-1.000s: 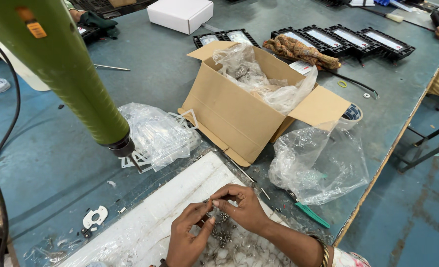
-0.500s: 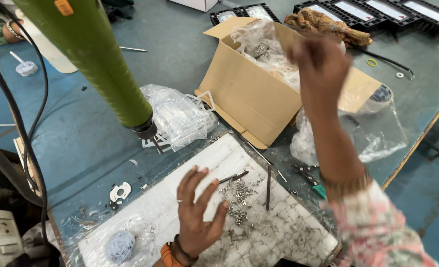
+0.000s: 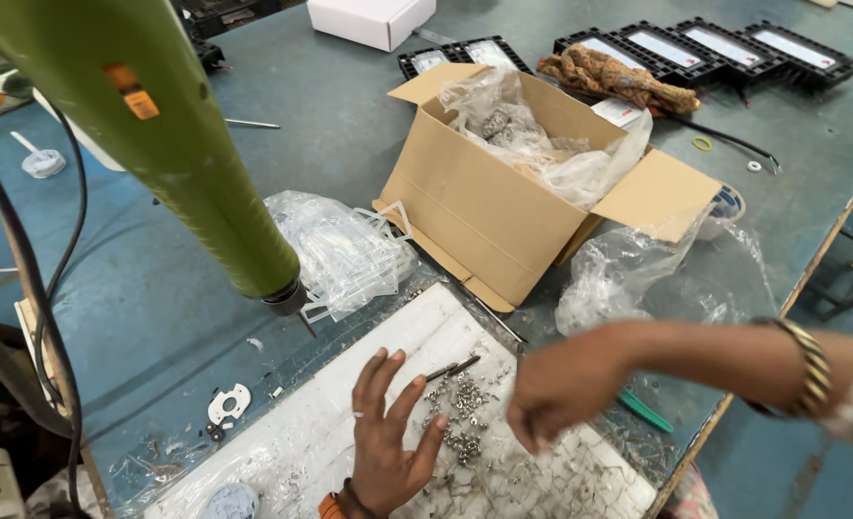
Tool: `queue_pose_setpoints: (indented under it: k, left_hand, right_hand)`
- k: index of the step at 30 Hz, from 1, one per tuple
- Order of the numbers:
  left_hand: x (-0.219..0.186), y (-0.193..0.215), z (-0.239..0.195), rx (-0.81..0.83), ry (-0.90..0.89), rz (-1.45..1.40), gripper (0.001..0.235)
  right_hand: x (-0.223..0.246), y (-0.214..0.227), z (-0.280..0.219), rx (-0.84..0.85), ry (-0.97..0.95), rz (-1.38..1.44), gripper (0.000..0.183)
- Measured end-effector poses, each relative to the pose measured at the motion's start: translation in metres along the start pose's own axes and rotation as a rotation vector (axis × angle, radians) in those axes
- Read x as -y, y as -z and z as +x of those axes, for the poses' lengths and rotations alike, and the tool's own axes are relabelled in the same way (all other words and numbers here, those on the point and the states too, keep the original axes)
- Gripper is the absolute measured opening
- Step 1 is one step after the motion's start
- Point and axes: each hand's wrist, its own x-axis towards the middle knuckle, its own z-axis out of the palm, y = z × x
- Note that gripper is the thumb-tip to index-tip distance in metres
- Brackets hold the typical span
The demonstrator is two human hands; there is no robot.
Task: The person handles small metallic components on a white foam pad, picking them up and placing them into a plastic bag. They use their hands to manipulate the parts and a pair of pliers is visible on the table but not used during the clip.
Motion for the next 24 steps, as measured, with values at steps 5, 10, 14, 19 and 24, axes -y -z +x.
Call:
queue_pose_setpoints:
  k: [5,10,14,19,24]
  left_hand:
    - [0.000,-0.005,-0.002,0.071,0.034,-0.044,0.058]
    - [0.008,-0.009,-0.003,0.073,0.019,0.004,0.059]
    - [0.019,-0.012,0.000,0.052,0.011,0.084,0.058]
    - [0.020,-0.016,-0.003,0.054,0.002,0.166,0.056]
    - [0.024,-0.019,0.000,0.047,-0.042,0.248,0.051]
  right_hand:
    - [0.013,-0.050,-0.047,-0.192,0.016,0.329,0.015]
    - [-0.024,-0.119,-0.054,-0.557,0.230,0.708,0.012]
    - [-0.070,-0.176,-0.011,-1.021,0.150,1.243,0.010]
    - [-0.105,-0.211,0.040,-1.346,0.134,1.112,0.010]
    - [-0.096,-0.212,0.058,-1.491,0.047,0.468,0.008]
